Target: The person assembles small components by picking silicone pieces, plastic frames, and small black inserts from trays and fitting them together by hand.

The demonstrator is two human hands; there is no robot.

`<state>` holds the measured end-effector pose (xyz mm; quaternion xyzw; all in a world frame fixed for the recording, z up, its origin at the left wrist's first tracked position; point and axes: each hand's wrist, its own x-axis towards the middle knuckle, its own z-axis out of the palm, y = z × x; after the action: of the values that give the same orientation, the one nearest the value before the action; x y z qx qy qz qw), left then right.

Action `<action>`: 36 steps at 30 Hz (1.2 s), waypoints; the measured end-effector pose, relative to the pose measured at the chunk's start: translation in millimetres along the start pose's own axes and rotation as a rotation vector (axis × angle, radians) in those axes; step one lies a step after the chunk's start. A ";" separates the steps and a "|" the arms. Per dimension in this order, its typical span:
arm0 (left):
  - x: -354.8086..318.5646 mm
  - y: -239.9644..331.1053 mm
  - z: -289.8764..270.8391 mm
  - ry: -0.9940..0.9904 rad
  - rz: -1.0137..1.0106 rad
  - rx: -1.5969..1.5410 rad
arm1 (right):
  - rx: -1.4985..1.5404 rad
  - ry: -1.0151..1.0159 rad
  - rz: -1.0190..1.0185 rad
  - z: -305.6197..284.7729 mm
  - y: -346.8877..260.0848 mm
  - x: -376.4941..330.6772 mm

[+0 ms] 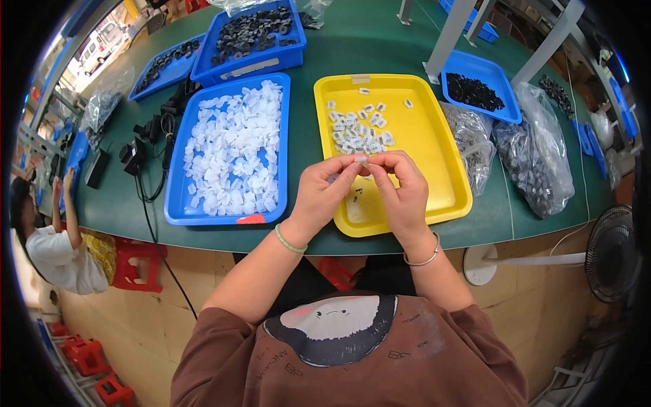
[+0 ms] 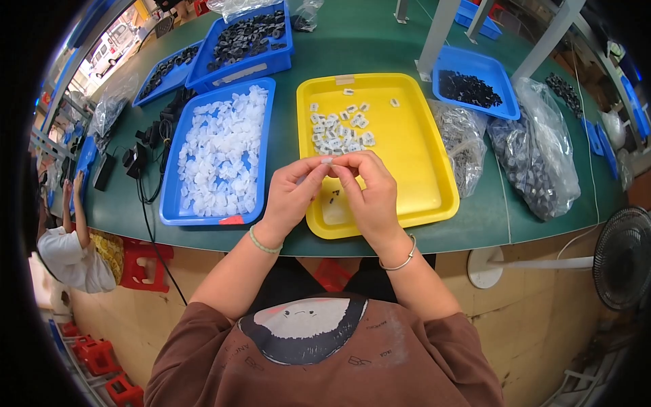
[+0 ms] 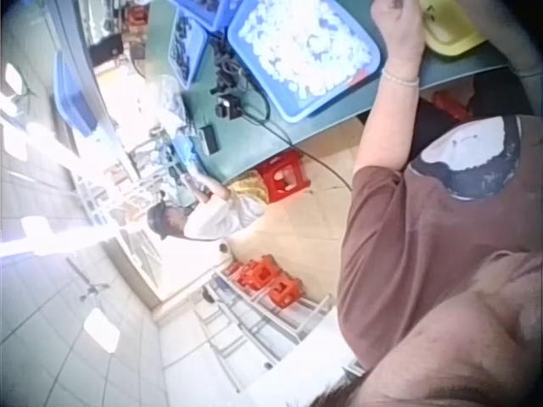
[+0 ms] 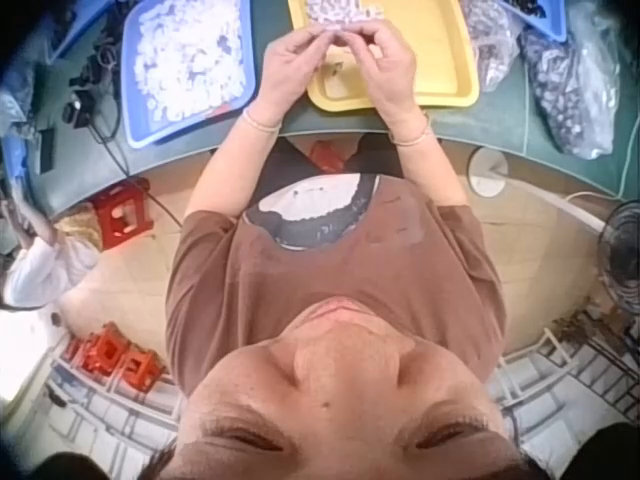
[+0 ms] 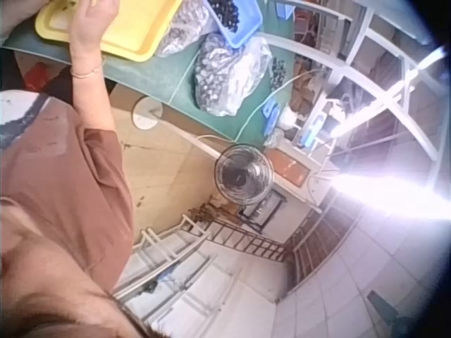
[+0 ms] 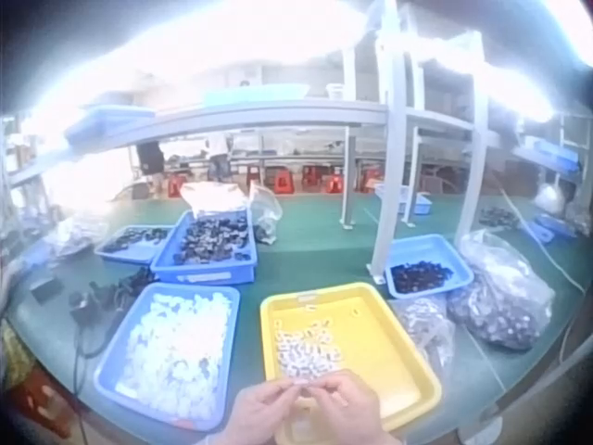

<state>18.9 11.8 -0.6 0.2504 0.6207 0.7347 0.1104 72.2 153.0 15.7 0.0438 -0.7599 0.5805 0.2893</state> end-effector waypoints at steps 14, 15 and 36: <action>0.7 -2.7 -7.7 -0.074 -0.045 0.023 | 0.498 -0.032 0.331 -0.1 11.4 6.3; 0.6 -3.0 -8.3 -0.075 -0.067 0.021 | 0.497 -0.033 0.330 -1.5 9.8 7.1; -1.6 3.6 -2.9 0.012 -0.035 0.153 | -0.046 -0.151 0.256 -15.3 -6.1 5.5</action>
<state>19.3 7.9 2.3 0.2427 0.6799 0.6847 0.1004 76.0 166.4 26.0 -0.0166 -0.7919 0.5902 0.1557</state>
